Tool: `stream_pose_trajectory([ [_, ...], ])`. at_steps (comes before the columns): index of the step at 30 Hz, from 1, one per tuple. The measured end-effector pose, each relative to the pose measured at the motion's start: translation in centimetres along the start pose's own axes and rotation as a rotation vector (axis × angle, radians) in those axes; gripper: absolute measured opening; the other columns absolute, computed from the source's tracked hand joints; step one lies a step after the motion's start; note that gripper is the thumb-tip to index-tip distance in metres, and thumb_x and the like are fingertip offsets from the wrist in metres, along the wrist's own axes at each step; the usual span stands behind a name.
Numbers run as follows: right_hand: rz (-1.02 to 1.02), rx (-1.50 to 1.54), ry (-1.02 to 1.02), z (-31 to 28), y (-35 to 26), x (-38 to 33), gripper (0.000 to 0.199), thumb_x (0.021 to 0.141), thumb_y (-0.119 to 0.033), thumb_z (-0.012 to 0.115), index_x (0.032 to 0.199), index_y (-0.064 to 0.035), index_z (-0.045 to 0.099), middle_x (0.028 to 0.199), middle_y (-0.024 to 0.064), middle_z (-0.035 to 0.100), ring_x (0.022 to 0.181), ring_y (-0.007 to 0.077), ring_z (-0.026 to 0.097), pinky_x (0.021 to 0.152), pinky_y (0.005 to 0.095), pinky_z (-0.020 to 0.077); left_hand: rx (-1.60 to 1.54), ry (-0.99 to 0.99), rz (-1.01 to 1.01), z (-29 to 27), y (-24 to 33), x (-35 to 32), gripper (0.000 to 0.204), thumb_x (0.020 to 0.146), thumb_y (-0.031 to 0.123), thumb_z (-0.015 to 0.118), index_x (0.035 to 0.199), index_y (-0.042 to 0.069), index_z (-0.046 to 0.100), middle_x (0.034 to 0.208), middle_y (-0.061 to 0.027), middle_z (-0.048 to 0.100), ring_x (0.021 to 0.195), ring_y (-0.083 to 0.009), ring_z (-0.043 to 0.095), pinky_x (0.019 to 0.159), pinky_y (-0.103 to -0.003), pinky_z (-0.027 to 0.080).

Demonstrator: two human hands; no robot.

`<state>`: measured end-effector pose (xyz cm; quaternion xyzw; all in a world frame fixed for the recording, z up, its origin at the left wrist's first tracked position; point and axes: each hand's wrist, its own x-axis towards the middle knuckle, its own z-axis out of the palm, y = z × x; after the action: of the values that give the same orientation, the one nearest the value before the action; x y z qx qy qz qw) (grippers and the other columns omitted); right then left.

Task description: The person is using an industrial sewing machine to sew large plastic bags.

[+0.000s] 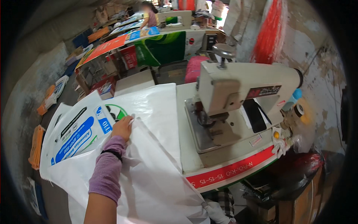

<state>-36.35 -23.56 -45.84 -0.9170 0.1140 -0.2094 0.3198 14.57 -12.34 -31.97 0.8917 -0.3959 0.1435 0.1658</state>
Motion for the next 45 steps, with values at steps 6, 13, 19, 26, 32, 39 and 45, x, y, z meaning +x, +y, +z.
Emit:
stream_pose_trajectory([
  [6,0.697,0.702,-0.255,-4.1,-3.6,3.3,0.021,0.084,-0.013,0.047,0.091,0.0000,0.063,0.083,0.0169,0.062,0.081,0.0317,0.060,0.073,0.0367,0.0476,0.027,-0.008,0.018,-0.2,-0.7,-0.2,0.023,0.081,0.009,0.055,0.104,0.014,0.055,0.098,-0.0114,0.061,0.088,-0.0347,0.060,0.075,-0.044,0.048],
  [13,0.740,0.879,-0.214,-4.7,-3.9,3.3,0.023,0.084,-0.012,0.049,0.097,0.0012,0.062,0.082,0.0138,0.063,0.073,0.0251,0.062,0.068,0.0333,0.0488,0.048,-0.046,0.002,0.2,-0.7,0.1,0.025,0.081,0.007,0.055,0.105,0.013,0.055,0.099,-0.0128,0.061,0.089,-0.0360,0.060,0.075,-0.043,0.048],
  [19,0.679,0.910,-0.107,-4.3,-3.7,2.9,0.029,0.086,-0.010,0.050,0.112,0.0005,0.060,0.089,0.0125,0.066,0.077,0.0189,0.063,0.071,0.0294,0.0501,0.064,-0.037,0.020,0.3,-1.1,0.4,0.022,0.082,0.008,0.053,0.104,0.011,0.055,0.101,-0.0140,0.062,0.089,-0.0376,0.059,0.074,-0.045,0.047],
  [26,0.650,1.020,0.016,-6.3,-4.6,2.7,0.029,0.089,-0.012,0.051,0.114,0.0012,0.059,0.096,0.0124,0.067,0.084,0.0199,0.064,0.075,0.0279,0.0498,0.040,-0.069,0.132,1.9,2.1,4.3,0.015,0.084,0.010,0.054,0.098,0.012,0.060,0.090,-0.0141,0.063,0.083,-0.0355,0.061,0.070,-0.042,0.048],
  [32,0.675,0.496,-0.006,-9.4,-4.5,-3.1,0.026,0.090,-0.013,0.056,0.110,0.0015,0.062,0.106,0.0163,0.065,0.097,0.0243,0.062,0.084,0.0314,0.0473,-0.340,-0.077,0.390,3.5,9.3,7.3,0.021,0.081,0.001,0.057,0.096,0.011,0.068,0.085,-0.0120,0.063,0.075,-0.0328,0.062,0.067,-0.037,0.050],
  [39,0.665,0.386,0.238,-13.6,-8.2,-5.1,0.024,0.089,-0.011,0.055,0.107,0.0017,0.064,0.103,0.0185,0.065,0.095,0.0304,0.062,0.084,0.0332,0.0472,-0.530,-0.219,0.539,3.3,16.4,8.4,0.026,0.068,-0.010,0.058,0.085,0.006,0.070,0.082,-0.0125,0.068,0.076,-0.0275,0.066,0.070,-0.032,0.052],
  [45,0.530,-0.034,-0.037,-14.7,-5.3,-8.1,0.024,0.085,-0.010,0.055,0.105,0.0008,0.065,0.084,0.0180,0.065,0.082,0.0367,0.061,0.074,0.0387,0.0483,-0.562,-0.115,0.508,5.2,17.0,7.2,0.031,0.066,-0.014,0.055,0.082,0.008,0.069,0.085,-0.0099,0.068,0.079,-0.0254,0.066,0.072,-0.031,0.053],
])
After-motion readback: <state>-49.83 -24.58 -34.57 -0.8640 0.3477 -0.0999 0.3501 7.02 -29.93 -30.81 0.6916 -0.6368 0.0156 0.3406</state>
